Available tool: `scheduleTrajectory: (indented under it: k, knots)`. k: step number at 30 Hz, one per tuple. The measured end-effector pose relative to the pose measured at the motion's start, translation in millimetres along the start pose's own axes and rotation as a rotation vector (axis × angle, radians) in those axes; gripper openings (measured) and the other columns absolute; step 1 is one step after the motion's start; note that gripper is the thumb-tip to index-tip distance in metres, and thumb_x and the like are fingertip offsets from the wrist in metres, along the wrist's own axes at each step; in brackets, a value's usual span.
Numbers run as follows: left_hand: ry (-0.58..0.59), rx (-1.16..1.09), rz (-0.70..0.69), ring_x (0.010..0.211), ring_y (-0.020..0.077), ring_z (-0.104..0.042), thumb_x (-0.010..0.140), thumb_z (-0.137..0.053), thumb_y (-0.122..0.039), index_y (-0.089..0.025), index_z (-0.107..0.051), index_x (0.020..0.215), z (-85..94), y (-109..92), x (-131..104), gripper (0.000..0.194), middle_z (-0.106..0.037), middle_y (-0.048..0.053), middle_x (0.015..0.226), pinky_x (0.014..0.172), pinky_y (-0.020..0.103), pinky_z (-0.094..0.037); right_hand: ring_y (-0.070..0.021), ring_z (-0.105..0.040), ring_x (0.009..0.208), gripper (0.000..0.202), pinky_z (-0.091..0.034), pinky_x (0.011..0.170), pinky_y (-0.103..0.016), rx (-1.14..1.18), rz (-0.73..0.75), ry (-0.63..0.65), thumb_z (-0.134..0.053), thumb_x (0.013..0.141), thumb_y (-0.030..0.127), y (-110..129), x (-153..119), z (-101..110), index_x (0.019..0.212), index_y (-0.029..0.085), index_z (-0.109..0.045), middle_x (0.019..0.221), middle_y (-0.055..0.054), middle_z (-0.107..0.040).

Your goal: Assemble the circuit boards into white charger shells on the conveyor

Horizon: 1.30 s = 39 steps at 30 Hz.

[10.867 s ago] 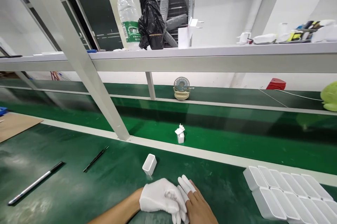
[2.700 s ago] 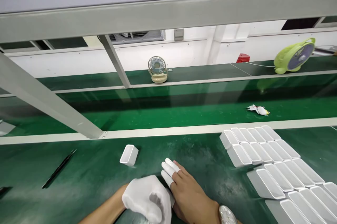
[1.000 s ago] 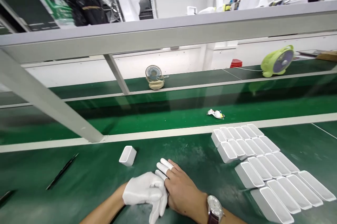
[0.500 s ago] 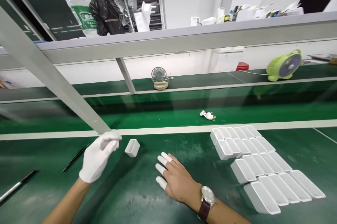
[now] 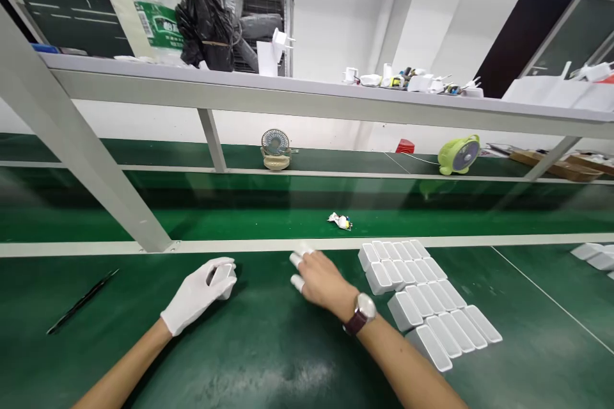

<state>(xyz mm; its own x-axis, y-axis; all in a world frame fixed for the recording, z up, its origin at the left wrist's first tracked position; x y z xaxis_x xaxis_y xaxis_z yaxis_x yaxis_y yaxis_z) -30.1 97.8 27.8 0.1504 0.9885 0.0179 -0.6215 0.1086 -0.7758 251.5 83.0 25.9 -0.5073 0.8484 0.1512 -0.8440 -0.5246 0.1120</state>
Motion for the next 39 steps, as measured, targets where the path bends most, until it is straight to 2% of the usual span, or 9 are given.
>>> scheduleTrajectory:
  k: [4,7,11,16,20,26,31,36,39]
  knots:
    - [0.028,-0.075,0.007,0.097,0.0245,-0.070,0.080,-0.064,-0.050,-0.022,-0.061,0.121,-3.7,-3.3,-6.8,0.050,-0.072,0.005,0.113,0.085,0.036,-0.057,-0.0352,-0.041,0.136,0.047,-0.032,0.114,-0.051,-0.092,-0.267,-0.010,-0.056,0.093,0.014,-64.1,35.4,14.5,0.138,0.003,-0.048,0.141,-0.027,-0.048]
    - [0.022,-0.141,0.015,0.085,0.0222,-0.071,0.075,-0.067,-0.047,-0.021,-0.064,0.118,-2.2,-4.9,-9.8,0.050,-0.073,0.005,0.109,0.079,0.035,-0.058,-0.0301,-0.055,0.121,0.039,-0.045,0.102,-0.052,-0.107,-0.395,0.019,-0.062,0.095,0.028,-97.7,53.5,16.2,0.130,0.014,-0.055,0.134,-0.016,-0.055]
    - [-0.007,-0.186,0.047,0.079,0.0214,-0.070,0.070,-0.069,-0.043,-0.020,-0.066,0.115,1.7,-7.8,-15.7,0.050,-0.073,0.006,0.105,0.075,0.034,-0.059,-0.0235,-0.062,0.106,0.034,-0.054,0.089,-0.044,-0.086,-0.439,0.047,-0.062,0.096,0.035,-112.2,65.2,15.9,0.123,0.016,-0.058,0.124,-0.010,-0.060]
    - [-0.015,-0.166,0.041,0.088,0.0235,-0.070,0.070,-0.068,-0.041,-0.019,-0.068,0.113,2.7,-6.0,-22.8,0.048,-0.073,0.006,0.106,0.080,0.036,-0.057,-0.0227,-0.063,0.099,0.024,-0.051,0.089,-0.039,-0.019,-0.350,0.001,-0.062,0.092,0.023,-83.1,58.2,12.2,0.112,0.010,-0.061,0.107,-0.011,-0.064]
    - [-0.005,-0.140,0.014,0.095,0.0249,-0.069,0.071,-0.070,-0.042,-0.022,-0.068,0.112,0.8,-2.3,-23.8,0.046,-0.072,0.005,0.109,0.087,0.037,-0.057,-0.0234,-0.061,0.100,0.046,-0.049,0.090,-0.034,0.096,-0.234,-0.043,-0.058,0.083,0.015,-34.3,26.9,0.2,0.129,0.013,-0.052,0.106,-0.010,-0.064]
    - [0.029,-0.062,-0.005,0.109,0.0266,-0.065,0.075,-0.069,-0.046,-0.023,-0.065,0.119,-6.0,1.8,-21.2,0.050,-0.068,0.005,0.120,0.100,0.040,-0.051,-0.0237,-0.064,0.084,0.050,-0.055,0.077,-0.039,0.199,-0.230,-0.070,-0.050,0.095,0.035,18.0,-31.5,3.1,0.142,0.017,-0.040,0.108,-0.012,-0.062]
    - [0.024,-0.023,-0.039,0.110,0.0255,-0.065,0.076,-0.069,-0.046,-0.023,-0.063,0.123,-13.0,3.0,-21.4,0.053,-0.068,0.005,0.122,0.101,0.039,-0.050,-0.0307,-0.056,0.122,0.052,-0.048,0.102,-0.048,0.179,-0.008,-0.177,-0.053,0.098,0.038,32.2,-53.7,32.8,0.145,0.023,-0.039,0.130,-0.014,-0.059]
    - [0.039,-0.027,-0.037,0.109,0.0248,-0.065,0.076,-0.069,-0.043,-0.022,-0.062,0.124,-15.1,4.1,-23.1,0.053,-0.067,0.005,0.121,0.100,0.039,-0.050,-0.0302,-0.025,0.147,0.065,-0.030,0.118,-0.055,0.153,0.173,0.010,-0.052,0.092,0.016,28.0,-45.5,11.1,0.152,0.023,-0.030,0.153,-0.009,-0.041]
    - [0.070,-0.026,-0.065,0.113,0.0254,-0.063,0.073,-0.073,-0.042,-0.022,-0.062,0.126,-13.5,2.4,-24.7,0.057,-0.066,0.006,0.123,0.104,0.040,-0.047,-0.0290,-0.025,0.147,0.074,-0.026,0.119,-0.056,0.139,0.214,0.045,-0.044,0.084,0.001,26.1,-35.9,1.7,0.153,0.019,-0.028,0.151,-0.011,-0.044]
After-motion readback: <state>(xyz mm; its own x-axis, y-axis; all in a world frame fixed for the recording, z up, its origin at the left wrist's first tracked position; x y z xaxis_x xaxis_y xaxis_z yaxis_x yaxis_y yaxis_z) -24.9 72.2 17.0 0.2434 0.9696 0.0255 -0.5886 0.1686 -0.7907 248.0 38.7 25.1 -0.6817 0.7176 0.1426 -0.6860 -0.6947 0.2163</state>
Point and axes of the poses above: each hand's wrist, its own x-axis towards the middle knuckle, its own z-axis out of the back of the hand, y = z × x, the point moved 5 cm from there along x, towards the middle knuckle
